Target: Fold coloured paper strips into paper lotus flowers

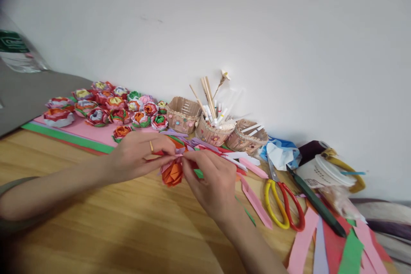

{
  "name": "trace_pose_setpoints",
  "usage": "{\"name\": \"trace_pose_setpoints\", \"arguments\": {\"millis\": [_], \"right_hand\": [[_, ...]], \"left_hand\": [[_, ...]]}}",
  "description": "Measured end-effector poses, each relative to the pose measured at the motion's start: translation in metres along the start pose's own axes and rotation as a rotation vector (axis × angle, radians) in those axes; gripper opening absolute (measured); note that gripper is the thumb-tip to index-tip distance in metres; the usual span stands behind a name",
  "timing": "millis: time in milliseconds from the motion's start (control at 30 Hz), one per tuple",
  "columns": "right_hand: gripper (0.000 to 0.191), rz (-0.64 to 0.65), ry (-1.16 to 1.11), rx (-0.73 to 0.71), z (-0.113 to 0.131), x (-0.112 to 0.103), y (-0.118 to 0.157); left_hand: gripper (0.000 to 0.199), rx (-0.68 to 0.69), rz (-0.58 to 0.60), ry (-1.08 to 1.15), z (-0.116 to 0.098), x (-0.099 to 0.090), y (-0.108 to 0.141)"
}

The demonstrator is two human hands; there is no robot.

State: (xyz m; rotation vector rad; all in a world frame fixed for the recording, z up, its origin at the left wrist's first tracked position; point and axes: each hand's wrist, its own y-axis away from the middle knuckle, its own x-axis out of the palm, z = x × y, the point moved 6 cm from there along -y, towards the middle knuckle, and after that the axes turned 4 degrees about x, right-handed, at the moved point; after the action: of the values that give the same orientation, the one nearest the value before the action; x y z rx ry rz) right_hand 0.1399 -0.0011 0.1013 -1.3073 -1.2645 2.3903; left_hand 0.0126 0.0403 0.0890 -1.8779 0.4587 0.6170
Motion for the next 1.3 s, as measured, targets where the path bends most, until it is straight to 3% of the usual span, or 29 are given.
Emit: {"name": "trace_pose_setpoints", "arguments": {"millis": [100, 200, 300, 400, 533, 733, 833, 933, 1000, 1167, 1300], "right_hand": [[0.007, 0.088, -0.151, 0.142, -0.008, 0.002, -0.004], [0.006, 0.277, -0.347, 0.369, -0.022, 0.013, -0.005], [0.008, 0.367, -0.43, 0.489, -0.028, 0.019, -0.004], [0.008, 0.345, -0.366, 0.464, -0.026, 0.019, -0.004], [0.01, 0.222, -0.229, 0.296, -0.017, 0.012, -0.005], [0.011, 0.152, -0.239, 0.148, -0.012, 0.006, -0.005], [0.013, 0.112, -0.209, 0.097, -0.01, 0.005, -0.005], [0.01, -0.031, -0.098, 0.108, -0.01, -0.004, -0.005], [0.005, -0.052, -0.071, 0.196, -0.013, -0.006, -0.006], [0.025, 0.328, -0.363, 0.588, -0.025, 0.021, 0.002], [0.027, 0.397, -0.509, 0.747, -0.029, 0.03, 0.008]], "left_hand": [[0.005, -0.237, 0.068, 0.191, 0.011, 0.005, -0.002], [0.004, -0.463, 0.057, 0.371, 0.021, 0.009, 0.0], [0.004, -0.515, 0.036, 0.411, 0.024, 0.011, 0.002], [0.004, -0.471, 0.047, 0.401, 0.022, 0.012, 0.003], [0.008, -0.426, 0.022, 0.378, 0.019, 0.01, 0.003], [0.013, -0.614, 0.048, 0.778, 0.026, 0.018, 0.003], [0.006, -0.543, 0.031, 0.698, 0.027, 0.016, 0.0], [0.003, -0.404, -0.132, 0.488, 0.027, 0.003, -0.001], [0.003, -0.334, -0.214, 0.359, 0.025, -0.003, 0.0], [0.008, -0.139, -0.212, 0.187, 0.012, -0.003, 0.001], [0.008, -0.189, -0.177, 0.153, 0.011, 0.003, 0.005]]}}
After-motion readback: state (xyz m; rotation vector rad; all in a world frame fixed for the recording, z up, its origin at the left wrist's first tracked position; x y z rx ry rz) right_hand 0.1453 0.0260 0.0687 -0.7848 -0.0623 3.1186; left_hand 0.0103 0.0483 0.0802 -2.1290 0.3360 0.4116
